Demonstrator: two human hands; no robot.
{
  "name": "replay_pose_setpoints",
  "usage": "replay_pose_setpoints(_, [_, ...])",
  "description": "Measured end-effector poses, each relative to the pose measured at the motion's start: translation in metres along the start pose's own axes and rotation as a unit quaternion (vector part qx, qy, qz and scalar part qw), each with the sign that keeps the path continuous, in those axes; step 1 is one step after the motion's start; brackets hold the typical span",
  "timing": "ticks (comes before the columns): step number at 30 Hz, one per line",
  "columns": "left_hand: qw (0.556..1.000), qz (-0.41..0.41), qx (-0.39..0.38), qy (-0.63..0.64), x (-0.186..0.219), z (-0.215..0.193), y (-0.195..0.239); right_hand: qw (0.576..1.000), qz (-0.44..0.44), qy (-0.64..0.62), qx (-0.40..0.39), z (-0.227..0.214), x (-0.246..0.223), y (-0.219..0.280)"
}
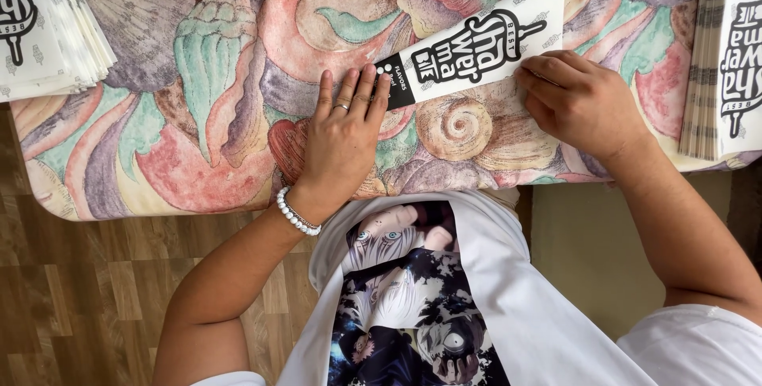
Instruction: The person folds small white paper sheets printed with black text and logos in half. They then stack the folded papers into a neat pile on the table.
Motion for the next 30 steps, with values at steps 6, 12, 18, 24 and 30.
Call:
replay_pose_setpoints(6, [0.998,0.051,0.020,-0.015,0.011,-0.010,-0.008,1.000,0.003,0.013,-0.017,0.000,-0.002,-0.001])
replay_pose_setpoints(12, [0.994,0.071,-0.012,0.087,0.000,-0.001,-0.007,0.999,0.029,0.022,-0.039,0.012,0.007,0.011])
replay_pose_setpoints(18, [0.992,0.080,-0.003,0.097,-0.003,0.004,-0.008,0.999,0.027,0.036,-0.013,0.018,0.008,0.016])
replay_pose_setpoints(24, [0.995,0.086,-0.025,0.040,0.000,0.000,-0.011,0.999,0.045,0.007,-0.022,0.011,0.008,0.008])
replay_pose_setpoints(30, [0.997,0.069,-0.032,0.025,0.001,0.005,-0.012,0.998,0.041,-0.006,-0.043,0.003,0.000,-0.010])
Point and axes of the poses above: each hand's wrist, its own y-axis away from the middle knuckle, its own z-axis out of the palm, x = y × z, the point moved 6 cm from there along -y, towards the middle knuckle, and after that the axes turned 3 degrees about -x, right-handed, at the moved point
